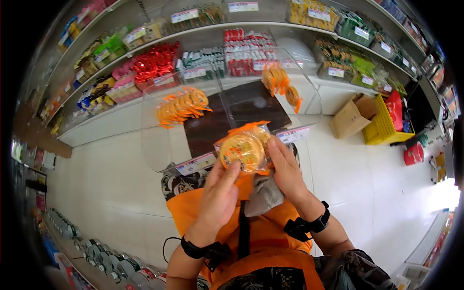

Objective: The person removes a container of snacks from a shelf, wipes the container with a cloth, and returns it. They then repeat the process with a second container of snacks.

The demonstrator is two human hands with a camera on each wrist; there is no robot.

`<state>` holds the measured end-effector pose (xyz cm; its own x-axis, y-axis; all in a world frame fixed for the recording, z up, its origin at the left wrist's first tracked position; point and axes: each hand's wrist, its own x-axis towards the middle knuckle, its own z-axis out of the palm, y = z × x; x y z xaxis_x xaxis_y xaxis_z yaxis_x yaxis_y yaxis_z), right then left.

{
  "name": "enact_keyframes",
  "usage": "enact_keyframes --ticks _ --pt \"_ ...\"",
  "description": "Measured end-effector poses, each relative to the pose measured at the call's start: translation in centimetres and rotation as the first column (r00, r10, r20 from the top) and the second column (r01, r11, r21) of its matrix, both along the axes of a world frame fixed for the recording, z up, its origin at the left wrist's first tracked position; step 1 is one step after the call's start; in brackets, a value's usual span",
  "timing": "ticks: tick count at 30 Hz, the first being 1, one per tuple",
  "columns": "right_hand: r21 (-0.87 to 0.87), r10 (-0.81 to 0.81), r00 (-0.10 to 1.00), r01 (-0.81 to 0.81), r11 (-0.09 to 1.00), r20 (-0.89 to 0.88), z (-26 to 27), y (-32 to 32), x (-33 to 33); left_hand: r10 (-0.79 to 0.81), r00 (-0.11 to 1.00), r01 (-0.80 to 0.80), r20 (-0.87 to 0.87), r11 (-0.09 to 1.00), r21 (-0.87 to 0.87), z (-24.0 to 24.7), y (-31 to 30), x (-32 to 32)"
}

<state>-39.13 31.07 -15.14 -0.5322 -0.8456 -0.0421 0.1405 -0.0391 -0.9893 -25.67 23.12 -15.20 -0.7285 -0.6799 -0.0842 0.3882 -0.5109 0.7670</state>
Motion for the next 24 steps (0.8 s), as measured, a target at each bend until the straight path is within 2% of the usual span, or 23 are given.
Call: enact_keyframes --ticks 1,3,6,7,8,9,10,11,13,16,17,19,20,23,24 --pt "-0.146 0.032 0.999 -0.029 0.989 0.019 -0.7 -0.9 0.5 0.006 1.0 -0.006 0.011 0.999 -0.036 0.2 -0.2 0.3" --pt "-0.153 0.088 0.995 -0.081 0.985 0.039 -0.5 -1.7 0.7 0.007 0.999 -0.004 0.032 0.995 -0.103 0.5 -0.7 0.6" --pt "-0.178 0.071 0.986 -0.098 0.979 -0.151 -0.6 -3.0 1.0 -0.022 0.996 0.031 0.09 0.994 -0.109 2.2 -3.4 1.8" --pt "-0.138 0.047 0.964 -0.086 0.987 -0.262 -0.5 -3.2 1.2 -0.032 0.994 0.043 0.102 0.994 -0.103 3.0 -4.6 2.2" --pt "-0.101 0.026 0.929 -0.068 0.993 -0.37 -0.4 -3.4 1.4 0.031 0.988 -0.008 0.152 0.988 -0.152 3.8 -5.9 2.2" --pt "-0.066 0.008 0.881 -0.045 0.997 -0.474 -0.2 -3.5 1.5 0.121 0.974 -0.063 0.191 0.956 -0.285 4.9 -7.3 1.9" --pt "-0.02 0.049 0.832 -0.072 0.997 -0.553 0.0 -3.8 1.6 0.137 0.966 -0.063 0.22 0.947 -0.314 5.4 -9.5 1.7" --pt "-0.065 -0.002 0.739 -0.056 0.996 -0.673 -1.2 -4.4 2.0 0.124 0.957 -0.036 0.262 0.948 -0.317 6.0 -11.8 1.1" --pt "0.03 0.049 0.594 -0.042 0.999 -0.803 -2.2 -5.1 2.3 0.092 0.931 0.036 0.352 0.94 -0.339 6.9 -15.7 -0.7" --pt "0.054 0.07 0.475 -0.046 0.997 -0.877 -4.9 -5.8 2.3 0.071 0.881 0.142 0.468 0.903 -0.406 4.8 -20.3 -4.3" --pt "0.061 0.081 0.49 -0.056 0.997 -0.868 -4.7 -5.7 2.1 0.071 0.863 0.175 0.501 0.887 -0.427 3.7 -21.6 -5.5" --pt "0.074 0.1 0.523 -0.069 0.995 -0.847 -3.9 -5.5 1.7 0.184 0.739 0.214 0.649 0.849 -0.484 1.9 -23.5 -8.0" --pt "0.002 0.033 0.539 -0.057 0.998 -0.842 -4.2 -5.7 1.6 0.238 0.663 0.242 0.71 0.829 -0.504 0.7 -24.4 -9.2" --pt "0.012 0.049 0.553 -0.071 0.997 -0.832 -4.4 -6.0 1.1 0.571 0.414 0.276 0.709 0.664 -0.695 -3.8 -28.3 -12.4" --pt "0.028 0.062 0.548 -0.07 0.997 -0.834 -4.4 -6.0 1.0 0.599 0.418 0.267 0.683 0.637 -0.723 -5.1 -28.8 -12.9"
